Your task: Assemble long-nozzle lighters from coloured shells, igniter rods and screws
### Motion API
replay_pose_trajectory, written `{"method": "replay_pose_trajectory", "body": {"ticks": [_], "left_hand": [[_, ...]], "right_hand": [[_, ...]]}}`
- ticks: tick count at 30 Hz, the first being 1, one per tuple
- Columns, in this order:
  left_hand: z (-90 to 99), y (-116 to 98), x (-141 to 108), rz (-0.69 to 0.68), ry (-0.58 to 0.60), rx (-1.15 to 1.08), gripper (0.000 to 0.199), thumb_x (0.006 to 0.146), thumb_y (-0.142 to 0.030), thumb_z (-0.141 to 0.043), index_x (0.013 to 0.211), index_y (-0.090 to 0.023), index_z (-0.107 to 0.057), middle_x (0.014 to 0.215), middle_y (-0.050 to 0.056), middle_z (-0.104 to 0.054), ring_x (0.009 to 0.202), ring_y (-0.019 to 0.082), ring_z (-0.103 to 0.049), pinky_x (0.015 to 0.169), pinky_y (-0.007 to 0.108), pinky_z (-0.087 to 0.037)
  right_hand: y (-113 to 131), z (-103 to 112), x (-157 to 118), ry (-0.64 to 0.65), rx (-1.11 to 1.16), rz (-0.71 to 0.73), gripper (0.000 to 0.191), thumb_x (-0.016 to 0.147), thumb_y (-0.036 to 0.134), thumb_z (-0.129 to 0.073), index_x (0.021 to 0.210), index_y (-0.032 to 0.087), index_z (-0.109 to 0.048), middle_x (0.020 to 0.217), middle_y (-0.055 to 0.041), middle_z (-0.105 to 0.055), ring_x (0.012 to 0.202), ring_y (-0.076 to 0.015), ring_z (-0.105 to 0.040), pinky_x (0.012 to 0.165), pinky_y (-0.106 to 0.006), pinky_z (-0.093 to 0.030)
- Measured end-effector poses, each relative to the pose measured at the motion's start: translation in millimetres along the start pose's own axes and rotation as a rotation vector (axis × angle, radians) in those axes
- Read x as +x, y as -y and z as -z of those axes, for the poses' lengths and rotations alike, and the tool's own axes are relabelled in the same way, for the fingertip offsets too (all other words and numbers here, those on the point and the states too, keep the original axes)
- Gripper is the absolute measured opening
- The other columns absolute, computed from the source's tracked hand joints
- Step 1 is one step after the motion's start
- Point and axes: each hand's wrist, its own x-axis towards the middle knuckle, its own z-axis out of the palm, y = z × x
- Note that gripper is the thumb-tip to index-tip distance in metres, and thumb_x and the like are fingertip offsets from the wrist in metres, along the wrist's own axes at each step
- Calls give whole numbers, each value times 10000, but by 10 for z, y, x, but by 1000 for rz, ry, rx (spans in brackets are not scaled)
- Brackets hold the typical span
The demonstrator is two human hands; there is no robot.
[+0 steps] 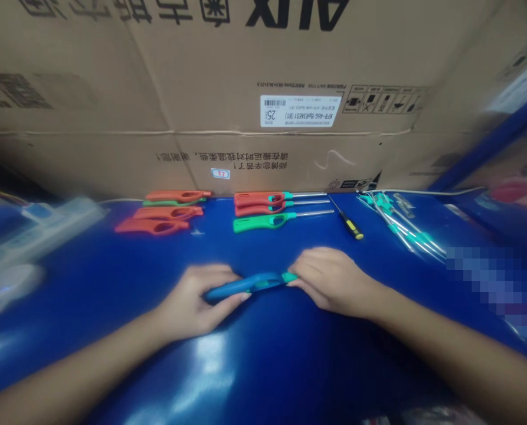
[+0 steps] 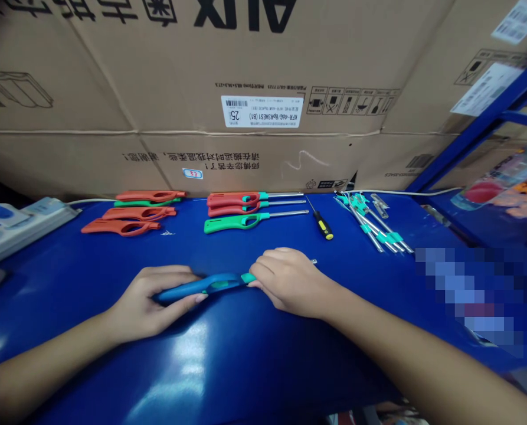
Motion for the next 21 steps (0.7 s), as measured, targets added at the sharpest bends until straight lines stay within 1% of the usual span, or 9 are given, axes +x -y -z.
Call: {"method": "replay_pose_trajectory", "body": {"ticks": [3,5,8,11,13,15,17,19,21], "left_hand": [[3,7,5,-1,-11,1,125,919,-262,-668,888,-159,-731,714,18,-651,588,109,-558,557,213,-427],[1,19,11,-8,-27,20,122,923,-260,-667,955,-163,-734,765,28,-673,621,116,-583,588,218,-450],[-13,30,32,11,-30,85,173,937,-277,-652,1066,-184,-720,886,45,-697,745,142,-638,706,239,-499],[-26,28,61,49,18,160,289,952,-319,-624,1221,-221,-666,1050,62,-681,911,182,-656,833,283,-520],[-29,22,74,56,53,195,352,966,-331,-592,1303,-233,-620,1129,76,-656,990,205,-646,884,312,-523],[-27,18,79,57,65,209,362,982,-318,-556,1330,-229,-602,1159,88,-640,1030,218,-635,909,331,-525],[-22,18,75,59,52,202,352,988,-303,-537,1323,-224,-607,1156,92,-635,1033,219,-633,913,335,-531],[-17,22,69,64,39,180,337,984,-304,-546,1303,-222,-619,1151,92,-634,1025,215,-635,905,330,-539],[-14,30,62,66,36,160,324,979,-319,-562,1280,-221,-632,1148,92,-633,1022,213,-637,900,330,-544]], "right_hand": [[-6,7,5,-1,5,-30,283,1034,314,-473,909,161,-676,849,-70,-716,749,-189,-605,695,-315,-439],[-19,24,12,11,11,-71,264,1029,322,-486,925,163,-669,853,-65,-711,768,-194,-611,702,-313,-439],[-53,68,27,58,34,-144,210,1007,323,-527,927,167,-644,839,-53,-688,778,-198,-606,699,-309,-432],[-115,113,37,119,59,-215,142,974,298,-573,900,181,-606,840,-44,-664,771,-193,-588,690,-303,-418],[-175,132,31,175,65,-263,95,947,264,-601,892,188,-588,856,-44,-653,770,-191,-576,682,-299,-407],[-245,139,12,233,116,-321,63,926,241,-626,905,196,-587,876,-36,-647,764,-182,-570,666,-289,-398],[-312,137,-14,263,236,-389,69,916,245,-650,925,204,-595,904,-24,-642,764,-166,-571,659,-273,-404],[-357,132,-37,262,362,-433,80,908,248,-665,932,206,-602,930,-20,-636,778,-154,-572,668,-262,-422],[-374,132,-48,252,437,-440,82,901,240,-671,936,201,-607,946,-25,-629,802,-152,-569,689,-262,-441]]}}
